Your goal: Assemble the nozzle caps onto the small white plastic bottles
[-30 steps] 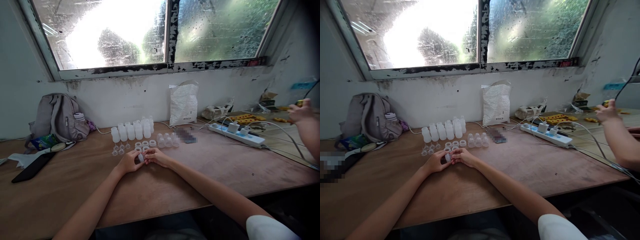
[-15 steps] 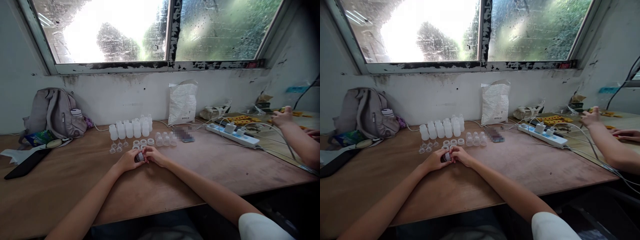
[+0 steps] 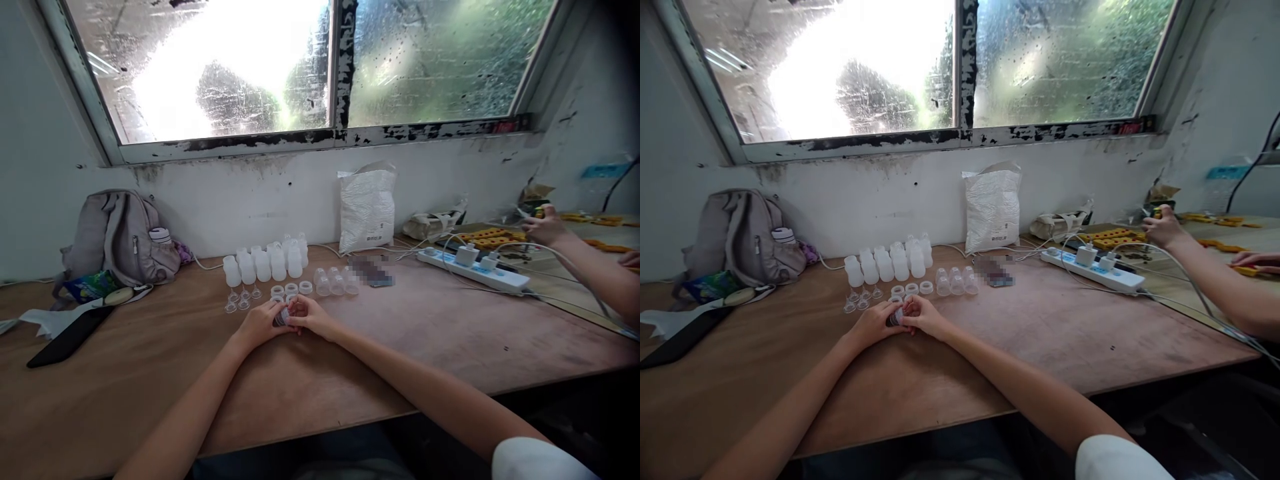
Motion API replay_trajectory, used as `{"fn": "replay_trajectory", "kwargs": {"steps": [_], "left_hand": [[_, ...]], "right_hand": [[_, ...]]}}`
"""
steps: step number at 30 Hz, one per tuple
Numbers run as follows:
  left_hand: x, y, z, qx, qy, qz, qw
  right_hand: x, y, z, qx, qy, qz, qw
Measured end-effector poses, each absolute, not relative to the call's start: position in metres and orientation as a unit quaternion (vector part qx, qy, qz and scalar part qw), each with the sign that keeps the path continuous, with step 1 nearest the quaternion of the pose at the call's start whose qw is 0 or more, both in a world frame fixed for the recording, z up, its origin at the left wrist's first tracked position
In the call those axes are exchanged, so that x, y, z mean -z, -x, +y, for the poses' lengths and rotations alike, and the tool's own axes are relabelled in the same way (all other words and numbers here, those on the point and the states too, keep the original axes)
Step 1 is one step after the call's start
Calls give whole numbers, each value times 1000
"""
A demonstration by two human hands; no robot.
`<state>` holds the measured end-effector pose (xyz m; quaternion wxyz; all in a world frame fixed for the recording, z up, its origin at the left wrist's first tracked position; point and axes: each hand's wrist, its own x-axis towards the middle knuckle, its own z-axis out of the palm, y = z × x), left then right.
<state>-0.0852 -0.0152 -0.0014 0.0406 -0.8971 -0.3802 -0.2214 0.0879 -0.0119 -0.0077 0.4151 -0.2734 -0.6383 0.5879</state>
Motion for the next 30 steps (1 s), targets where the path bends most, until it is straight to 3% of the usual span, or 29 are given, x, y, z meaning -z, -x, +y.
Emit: {"fn": "replay_trajectory", "kwargs": {"steps": [6,9,12,14,21,30], "left_hand": [[1,87,-12,235,893,-381,33],[2,90,-7,249,881,-398,49],[0,96,-2,278,865,-406,98],[-4,103,0,306,843,-421,133],[-10,126,11,357,769,-502,172],[2,137,18,290,803,-510,102]], "right_hand": [[5,-92,-8,-499,314,-657,469],[3,-104,0,-340,390,-703,488],[2,-118,7,-131,457,-769,427],[2,-125,10,-53,492,-791,360],[6,-127,6,-18,510,-821,254],[10,-124,6,-23,536,-809,243]]}}
